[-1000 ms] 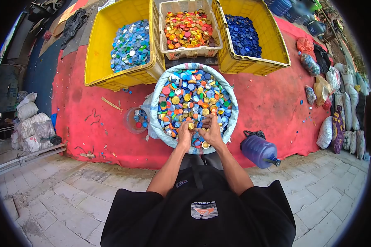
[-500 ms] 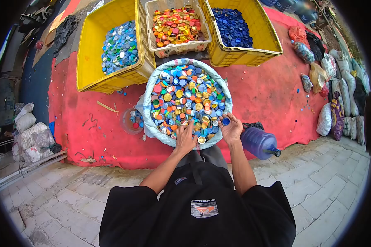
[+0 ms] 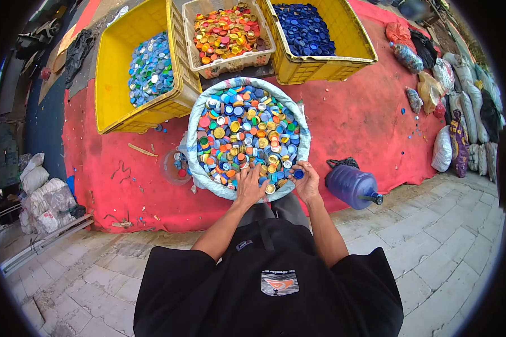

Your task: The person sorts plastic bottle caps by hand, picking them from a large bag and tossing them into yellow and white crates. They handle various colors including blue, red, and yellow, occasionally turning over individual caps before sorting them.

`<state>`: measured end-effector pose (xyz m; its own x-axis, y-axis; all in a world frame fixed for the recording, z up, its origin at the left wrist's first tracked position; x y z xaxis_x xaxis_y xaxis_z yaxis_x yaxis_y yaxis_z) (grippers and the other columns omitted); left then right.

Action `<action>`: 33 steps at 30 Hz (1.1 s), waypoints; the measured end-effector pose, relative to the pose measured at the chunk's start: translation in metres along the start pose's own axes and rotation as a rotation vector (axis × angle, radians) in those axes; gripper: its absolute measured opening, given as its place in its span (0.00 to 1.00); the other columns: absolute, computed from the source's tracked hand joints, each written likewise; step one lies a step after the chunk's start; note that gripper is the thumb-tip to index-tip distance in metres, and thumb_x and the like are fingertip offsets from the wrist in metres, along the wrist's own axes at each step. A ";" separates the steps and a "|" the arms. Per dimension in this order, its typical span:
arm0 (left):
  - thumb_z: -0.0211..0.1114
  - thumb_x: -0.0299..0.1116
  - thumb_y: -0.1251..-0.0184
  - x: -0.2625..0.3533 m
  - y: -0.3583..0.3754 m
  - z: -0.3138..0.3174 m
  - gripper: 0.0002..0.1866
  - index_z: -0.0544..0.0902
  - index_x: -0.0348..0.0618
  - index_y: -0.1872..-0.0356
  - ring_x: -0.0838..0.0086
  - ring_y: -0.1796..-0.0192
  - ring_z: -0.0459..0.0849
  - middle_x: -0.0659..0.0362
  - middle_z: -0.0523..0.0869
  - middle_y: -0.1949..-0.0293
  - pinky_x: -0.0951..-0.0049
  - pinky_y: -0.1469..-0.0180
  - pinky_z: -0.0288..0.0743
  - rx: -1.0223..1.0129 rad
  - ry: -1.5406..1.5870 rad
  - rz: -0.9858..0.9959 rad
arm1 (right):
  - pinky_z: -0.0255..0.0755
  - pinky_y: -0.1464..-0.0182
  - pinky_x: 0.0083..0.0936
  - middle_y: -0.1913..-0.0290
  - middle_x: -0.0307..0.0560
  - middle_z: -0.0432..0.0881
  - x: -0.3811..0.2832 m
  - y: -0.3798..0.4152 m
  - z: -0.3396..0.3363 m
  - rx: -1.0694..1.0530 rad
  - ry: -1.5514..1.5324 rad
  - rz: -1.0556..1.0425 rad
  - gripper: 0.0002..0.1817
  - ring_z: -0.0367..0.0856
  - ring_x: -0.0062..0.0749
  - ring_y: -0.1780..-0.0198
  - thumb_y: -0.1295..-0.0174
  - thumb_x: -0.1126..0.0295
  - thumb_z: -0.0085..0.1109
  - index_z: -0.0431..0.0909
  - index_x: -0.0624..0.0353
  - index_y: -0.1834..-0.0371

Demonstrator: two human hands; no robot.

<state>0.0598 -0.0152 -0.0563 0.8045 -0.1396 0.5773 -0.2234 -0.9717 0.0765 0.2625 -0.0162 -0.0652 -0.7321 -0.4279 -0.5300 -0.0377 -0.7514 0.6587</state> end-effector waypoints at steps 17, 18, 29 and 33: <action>0.63 0.21 0.54 -0.023 -0.120 -0.022 0.28 0.73 0.42 0.45 0.61 0.53 0.75 0.54 0.86 0.65 0.61 0.54 0.61 -0.104 -0.282 0.083 | 0.74 0.58 0.30 0.63 0.42 0.78 -0.019 0.002 0.013 -0.035 0.089 -0.029 0.15 0.79 0.30 0.60 0.39 0.60 0.57 0.73 0.57 0.53; 0.64 0.21 0.54 -0.021 -0.124 -0.022 0.28 0.74 0.42 0.45 0.61 0.53 0.75 0.54 0.86 0.65 0.61 0.54 0.61 -0.138 -0.293 0.104 | 0.74 0.58 0.29 0.63 0.41 0.78 -0.019 0.003 0.011 -0.031 0.100 -0.028 0.15 0.79 0.29 0.60 0.38 0.59 0.57 0.73 0.56 0.53; 0.65 0.20 0.55 -0.032 -0.139 -0.016 0.29 0.75 0.42 0.45 0.60 0.53 0.76 0.52 0.86 0.61 0.60 0.53 0.63 -0.284 -0.373 0.265 | 0.73 0.58 0.29 0.63 0.40 0.78 -0.018 -0.008 0.005 0.011 0.148 0.009 0.14 0.77 0.27 0.61 0.39 0.61 0.57 0.73 0.55 0.54; 0.69 0.26 0.55 -0.037 -0.134 -0.022 0.29 0.75 0.42 0.46 0.60 0.51 0.76 0.54 0.84 0.56 0.59 0.49 0.62 -0.207 -0.218 0.177 | 0.73 0.59 0.29 0.63 0.39 0.78 -0.022 -0.014 0.006 0.062 0.252 0.004 0.13 0.77 0.27 0.61 0.40 0.63 0.60 0.75 0.57 0.56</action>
Point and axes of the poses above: each hand's wrist, its own y-axis away from the middle knuckle, its own z-axis out of the palm, x = y × z, the point moved 4 cm from there along -y, towards the middle knuckle
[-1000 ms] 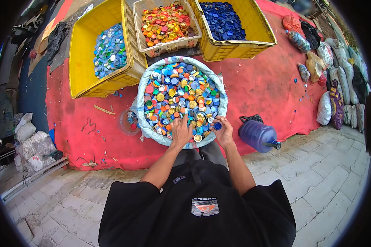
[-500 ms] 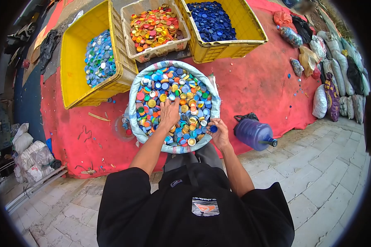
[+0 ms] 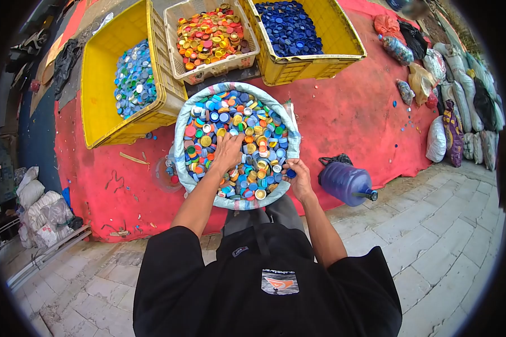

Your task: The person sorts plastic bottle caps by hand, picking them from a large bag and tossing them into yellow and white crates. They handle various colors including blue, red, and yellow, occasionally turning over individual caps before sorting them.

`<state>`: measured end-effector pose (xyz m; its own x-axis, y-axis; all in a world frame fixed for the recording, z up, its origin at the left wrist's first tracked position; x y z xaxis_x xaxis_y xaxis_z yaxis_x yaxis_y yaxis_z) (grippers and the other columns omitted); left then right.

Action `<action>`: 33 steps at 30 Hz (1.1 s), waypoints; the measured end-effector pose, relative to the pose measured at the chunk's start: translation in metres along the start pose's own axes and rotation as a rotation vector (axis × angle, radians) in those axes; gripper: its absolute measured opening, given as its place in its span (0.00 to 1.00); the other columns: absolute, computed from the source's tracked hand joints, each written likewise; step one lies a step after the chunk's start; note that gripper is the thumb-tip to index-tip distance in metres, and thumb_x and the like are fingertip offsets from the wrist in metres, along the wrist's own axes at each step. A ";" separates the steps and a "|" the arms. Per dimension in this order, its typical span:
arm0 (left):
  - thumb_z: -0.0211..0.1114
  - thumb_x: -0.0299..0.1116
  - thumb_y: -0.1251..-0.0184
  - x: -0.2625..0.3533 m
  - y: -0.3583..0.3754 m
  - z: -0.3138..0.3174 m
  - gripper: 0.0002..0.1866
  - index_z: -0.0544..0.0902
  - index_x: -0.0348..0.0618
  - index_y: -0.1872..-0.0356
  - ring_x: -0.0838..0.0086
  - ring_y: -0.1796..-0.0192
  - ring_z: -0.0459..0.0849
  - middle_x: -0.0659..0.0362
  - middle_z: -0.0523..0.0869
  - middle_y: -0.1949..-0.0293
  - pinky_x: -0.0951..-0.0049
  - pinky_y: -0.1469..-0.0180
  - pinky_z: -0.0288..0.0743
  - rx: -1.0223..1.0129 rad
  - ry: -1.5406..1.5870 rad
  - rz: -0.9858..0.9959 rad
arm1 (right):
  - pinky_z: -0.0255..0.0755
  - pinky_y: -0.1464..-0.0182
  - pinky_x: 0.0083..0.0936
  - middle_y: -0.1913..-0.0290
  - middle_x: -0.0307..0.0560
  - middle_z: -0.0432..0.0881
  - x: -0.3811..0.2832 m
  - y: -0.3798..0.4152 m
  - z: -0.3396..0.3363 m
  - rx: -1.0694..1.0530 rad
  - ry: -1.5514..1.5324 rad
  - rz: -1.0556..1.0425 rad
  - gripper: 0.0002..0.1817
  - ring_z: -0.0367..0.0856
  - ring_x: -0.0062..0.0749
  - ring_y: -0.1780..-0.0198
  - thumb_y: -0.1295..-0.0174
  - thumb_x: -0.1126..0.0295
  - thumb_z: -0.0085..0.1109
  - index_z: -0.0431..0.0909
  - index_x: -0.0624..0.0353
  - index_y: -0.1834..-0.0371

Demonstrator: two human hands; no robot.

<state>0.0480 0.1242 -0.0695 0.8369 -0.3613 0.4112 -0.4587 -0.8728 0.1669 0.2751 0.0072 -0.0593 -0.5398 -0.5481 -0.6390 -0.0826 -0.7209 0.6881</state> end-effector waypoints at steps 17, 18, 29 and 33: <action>0.63 0.30 0.37 0.024 0.080 0.011 0.04 0.78 0.43 0.68 0.73 0.63 0.79 0.62 0.80 0.69 0.69 0.58 0.75 0.251 2.186 -0.718 | 0.68 0.51 0.46 0.46 0.60 0.68 -0.041 -0.046 0.038 0.370 1.689 -0.581 0.21 0.71 0.52 0.48 0.49 0.58 0.66 0.81 0.57 0.54; 0.63 0.32 0.36 0.025 0.082 0.015 0.05 0.78 0.44 0.68 0.72 0.63 0.79 0.62 0.79 0.69 0.68 0.58 0.75 0.234 2.221 -0.721 | 0.68 0.51 0.46 0.45 0.60 0.68 -0.039 -0.047 0.038 0.387 1.687 -0.581 0.21 0.71 0.52 0.47 0.49 0.58 0.66 0.81 0.57 0.54; 0.69 0.38 0.37 0.045 0.064 0.027 0.09 0.81 0.44 0.65 0.83 0.70 0.74 0.68 0.78 0.72 0.76 0.69 0.68 -0.052 1.545 -0.685 | 0.62 0.43 0.48 0.38 0.58 0.64 -0.038 -0.065 0.025 0.448 1.522 -0.376 0.24 0.65 0.54 0.39 0.54 0.55 0.73 0.83 0.51 0.53; 0.71 0.35 0.40 0.065 0.044 0.022 0.12 0.82 0.41 0.60 0.84 0.67 0.75 0.66 0.80 0.71 0.80 0.63 0.68 -0.009 1.384 -0.561 | 0.58 0.40 0.51 0.36 0.57 0.64 -0.038 -0.068 0.032 0.491 1.536 -0.286 0.24 0.63 0.53 0.36 0.54 0.54 0.73 0.84 0.49 0.54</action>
Point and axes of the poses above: each hand's wrist, its own y-axis away from the middle knuckle, its own z-axis out of the palm, x = y × z, the point moved 4 cm from there along -y, towards the middle knuckle
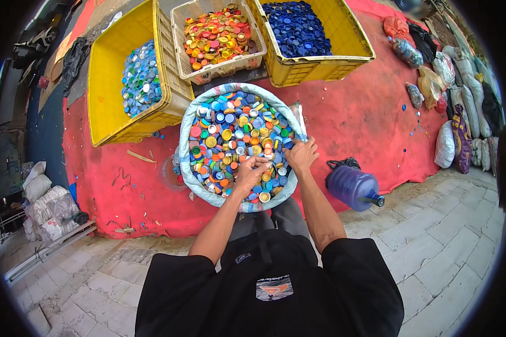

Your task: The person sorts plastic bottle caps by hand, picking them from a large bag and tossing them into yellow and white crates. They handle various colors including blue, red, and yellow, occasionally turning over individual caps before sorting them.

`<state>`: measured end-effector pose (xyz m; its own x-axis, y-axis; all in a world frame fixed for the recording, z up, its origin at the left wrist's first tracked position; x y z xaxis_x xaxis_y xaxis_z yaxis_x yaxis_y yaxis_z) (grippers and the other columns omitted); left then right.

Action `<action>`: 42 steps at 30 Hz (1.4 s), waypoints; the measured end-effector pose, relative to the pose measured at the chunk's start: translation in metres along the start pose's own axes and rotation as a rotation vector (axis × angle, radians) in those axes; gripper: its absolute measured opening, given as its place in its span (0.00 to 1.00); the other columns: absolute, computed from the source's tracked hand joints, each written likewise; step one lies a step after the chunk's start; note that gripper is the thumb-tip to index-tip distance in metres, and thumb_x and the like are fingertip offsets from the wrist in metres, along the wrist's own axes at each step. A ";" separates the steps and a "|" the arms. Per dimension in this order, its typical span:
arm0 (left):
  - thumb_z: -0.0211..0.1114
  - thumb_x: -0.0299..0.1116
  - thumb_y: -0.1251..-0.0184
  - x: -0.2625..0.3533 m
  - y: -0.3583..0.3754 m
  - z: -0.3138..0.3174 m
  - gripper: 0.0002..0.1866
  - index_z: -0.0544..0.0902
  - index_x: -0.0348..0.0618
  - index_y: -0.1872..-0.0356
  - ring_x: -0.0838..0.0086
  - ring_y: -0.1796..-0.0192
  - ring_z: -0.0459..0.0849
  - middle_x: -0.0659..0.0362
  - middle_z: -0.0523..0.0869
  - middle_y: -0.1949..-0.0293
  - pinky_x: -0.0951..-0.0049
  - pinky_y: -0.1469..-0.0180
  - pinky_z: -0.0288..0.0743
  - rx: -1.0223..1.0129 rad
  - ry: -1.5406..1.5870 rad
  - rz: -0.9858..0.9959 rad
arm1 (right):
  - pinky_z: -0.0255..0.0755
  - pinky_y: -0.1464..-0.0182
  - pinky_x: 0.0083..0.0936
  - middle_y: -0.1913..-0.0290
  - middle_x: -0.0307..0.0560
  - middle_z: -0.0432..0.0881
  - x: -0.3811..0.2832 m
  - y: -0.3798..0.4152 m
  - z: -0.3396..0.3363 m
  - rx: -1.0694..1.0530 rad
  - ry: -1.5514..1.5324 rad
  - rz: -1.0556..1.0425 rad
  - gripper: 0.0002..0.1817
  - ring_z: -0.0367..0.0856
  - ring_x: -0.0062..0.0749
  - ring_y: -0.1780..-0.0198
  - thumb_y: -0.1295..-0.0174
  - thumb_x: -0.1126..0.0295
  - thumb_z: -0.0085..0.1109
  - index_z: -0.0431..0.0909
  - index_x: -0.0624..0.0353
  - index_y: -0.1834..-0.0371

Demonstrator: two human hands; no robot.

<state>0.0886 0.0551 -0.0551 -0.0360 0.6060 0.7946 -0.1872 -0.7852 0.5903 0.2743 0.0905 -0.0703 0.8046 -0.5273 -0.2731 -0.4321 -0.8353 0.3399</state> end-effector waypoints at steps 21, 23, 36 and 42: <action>0.57 0.22 0.45 0.028 -0.073 0.062 0.26 0.72 0.43 0.41 0.46 0.59 0.83 0.44 0.84 0.57 0.49 0.59 0.77 -0.162 -1.284 0.567 | 0.66 0.63 0.20 0.62 0.40 0.80 0.064 0.025 -0.023 -0.485 -1.787 0.381 0.14 0.76 0.20 0.64 0.40 0.58 0.62 0.78 0.56 0.58; 0.57 0.22 0.45 0.025 -0.081 0.062 0.26 0.71 0.43 0.41 0.46 0.59 0.83 0.44 0.84 0.58 0.49 0.59 0.77 -0.192 -1.338 0.550 | 0.69 0.65 0.21 0.62 0.42 0.81 0.067 0.029 -0.024 -0.545 -1.921 0.376 0.12 0.77 0.23 0.66 0.39 0.61 0.60 0.76 0.55 0.58; 0.64 0.27 0.44 0.029 -0.090 0.073 0.24 0.69 0.41 0.45 0.44 0.59 0.84 0.42 0.85 0.63 0.48 0.57 0.76 -0.274 -1.403 0.357 | 0.70 0.62 0.21 0.64 0.41 0.79 0.074 0.046 -0.029 -0.627 -1.850 0.281 0.13 0.77 0.22 0.66 0.39 0.60 0.59 0.74 0.55 0.57; 0.68 0.30 0.46 0.022 -0.087 0.055 0.28 0.73 0.36 0.42 0.45 0.61 0.83 0.44 0.84 0.63 0.50 0.58 0.76 -0.047 -0.982 0.644 | 0.67 0.62 0.21 0.64 0.42 0.79 0.076 0.048 -0.037 -0.646 -1.835 0.246 0.23 0.76 0.23 0.65 0.39 0.56 0.53 0.74 0.59 0.46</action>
Point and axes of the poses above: each hand's wrist, its own y-axis away from the middle knuckle, its own z-axis out of the palm, x = y × z, the point moved 4 cm from there along -y, towards the middle knuckle
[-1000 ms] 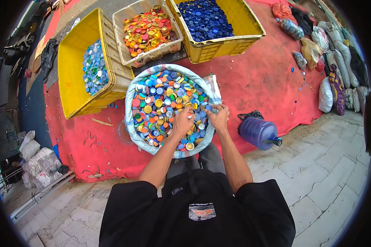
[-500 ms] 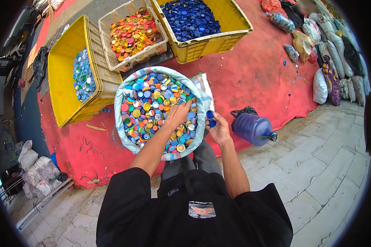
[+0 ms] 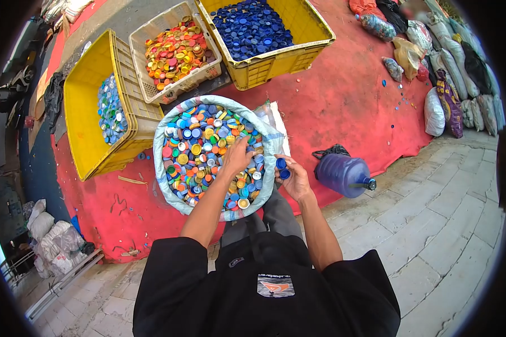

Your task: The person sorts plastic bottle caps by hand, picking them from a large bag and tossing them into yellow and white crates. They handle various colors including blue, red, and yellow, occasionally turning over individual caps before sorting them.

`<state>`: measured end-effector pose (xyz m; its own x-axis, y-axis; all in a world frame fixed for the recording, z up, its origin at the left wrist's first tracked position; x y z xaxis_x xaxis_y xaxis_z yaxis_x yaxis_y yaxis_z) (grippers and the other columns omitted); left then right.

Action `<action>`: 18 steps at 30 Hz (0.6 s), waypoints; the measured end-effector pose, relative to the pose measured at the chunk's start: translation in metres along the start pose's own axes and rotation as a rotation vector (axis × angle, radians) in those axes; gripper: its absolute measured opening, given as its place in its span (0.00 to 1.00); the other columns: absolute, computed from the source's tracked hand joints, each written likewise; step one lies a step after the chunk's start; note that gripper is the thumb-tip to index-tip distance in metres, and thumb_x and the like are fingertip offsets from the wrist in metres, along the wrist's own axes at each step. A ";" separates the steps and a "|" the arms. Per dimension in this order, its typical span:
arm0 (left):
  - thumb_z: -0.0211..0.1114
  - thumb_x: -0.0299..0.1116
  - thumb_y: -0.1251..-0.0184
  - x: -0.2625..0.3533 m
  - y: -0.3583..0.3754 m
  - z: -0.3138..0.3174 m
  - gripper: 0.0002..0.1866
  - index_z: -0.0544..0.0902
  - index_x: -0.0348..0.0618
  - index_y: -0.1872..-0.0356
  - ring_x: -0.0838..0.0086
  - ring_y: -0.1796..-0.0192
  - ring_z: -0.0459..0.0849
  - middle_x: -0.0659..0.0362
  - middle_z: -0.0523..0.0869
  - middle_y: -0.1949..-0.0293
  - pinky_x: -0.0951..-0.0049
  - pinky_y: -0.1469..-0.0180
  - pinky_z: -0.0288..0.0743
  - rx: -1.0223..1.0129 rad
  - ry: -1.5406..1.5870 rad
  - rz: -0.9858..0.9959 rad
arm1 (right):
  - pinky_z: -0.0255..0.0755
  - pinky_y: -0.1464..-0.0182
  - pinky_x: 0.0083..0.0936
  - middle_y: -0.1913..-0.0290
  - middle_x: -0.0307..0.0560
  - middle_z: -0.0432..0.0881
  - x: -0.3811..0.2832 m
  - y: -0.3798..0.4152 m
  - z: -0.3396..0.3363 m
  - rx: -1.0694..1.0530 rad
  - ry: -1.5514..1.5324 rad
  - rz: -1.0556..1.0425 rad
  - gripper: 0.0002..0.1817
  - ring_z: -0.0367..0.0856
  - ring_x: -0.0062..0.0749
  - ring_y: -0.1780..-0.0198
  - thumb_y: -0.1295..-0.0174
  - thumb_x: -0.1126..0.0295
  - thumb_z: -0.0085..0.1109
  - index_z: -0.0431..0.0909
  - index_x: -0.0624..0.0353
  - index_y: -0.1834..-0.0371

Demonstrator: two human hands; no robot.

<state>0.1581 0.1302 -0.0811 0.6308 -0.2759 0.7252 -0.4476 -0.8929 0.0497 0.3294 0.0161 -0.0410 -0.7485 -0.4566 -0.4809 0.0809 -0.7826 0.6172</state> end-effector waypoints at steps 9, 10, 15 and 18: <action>0.44 0.47 0.23 0.030 0.052 -0.048 0.23 0.78 0.38 0.49 0.74 0.69 0.78 0.60 0.79 0.63 0.72 0.66 0.73 -0.027 1.691 -0.731 | 0.69 0.58 0.28 0.56 0.47 0.80 -0.005 0.006 0.049 -0.126 -0.022 -0.014 0.29 0.79 0.32 0.58 0.42 0.54 0.49 0.70 0.59 0.40; 0.45 0.47 0.23 0.031 0.057 -0.050 0.22 0.76 0.39 0.48 0.73 0.67 0.80 0.57 0.81 0.59 0.72 0.64 0.76 -0.026 1.756 -0.710 | 0.69 0.57 0.28 0.55 0.48 0.80 -0.006 0.009 0.058 -0.145 -0.039 -0.017 0.29 0.79 0.33 0.57 0.43 0.55 0.50 0.70 0.59 0.40; 0.50 0.46 0.25 0.049 0.072 -0.062 0.19 0.75 0.41 0.49 0.70 0.59 0.83 0.52 0.83 0.52 0.71 0.60 0.79 -0.016 1.777 -0.661 | 0.74 0.54 0.34 0.47 0.52 0.79 0.001 0.021 0.083 -0.209 -0.019 -0.027 0.30 0.80 0.38 0.50 0.45 0.59 0.49 0.67 0.60 0.38; 0.51 0.45 0.27 0.048 0.083 -0.053 0.18 0.74 0.43 0.48 0.67 0.53 0.81 0.52 0.81 0.49 0.66 0.56 0.77 -0.013 1.798 -0.651 | 0.73 0.52 0.35 0.44 0.53 0.77 0.009 0.031 0.088 -0.153 -0.043 -0.045 0.29 0.79 0.42 0.48 0.46 0.61 0.51 0.67 0.60 0.40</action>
<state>0.1176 0.0620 -0.0062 -0.6231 0.7009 0.3472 -0.4565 -0.6863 0.5662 0.2667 0.0251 0.0286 -0.7809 -0.4035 -0.4768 0.1434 -0.8588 0.4919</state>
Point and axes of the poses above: each hand's wrist, its own y-axis away from the middle knuckle, its own z-axis out of the palm, x = y × z, the point moved 4 cm from there along -y, towards the middle knuckle
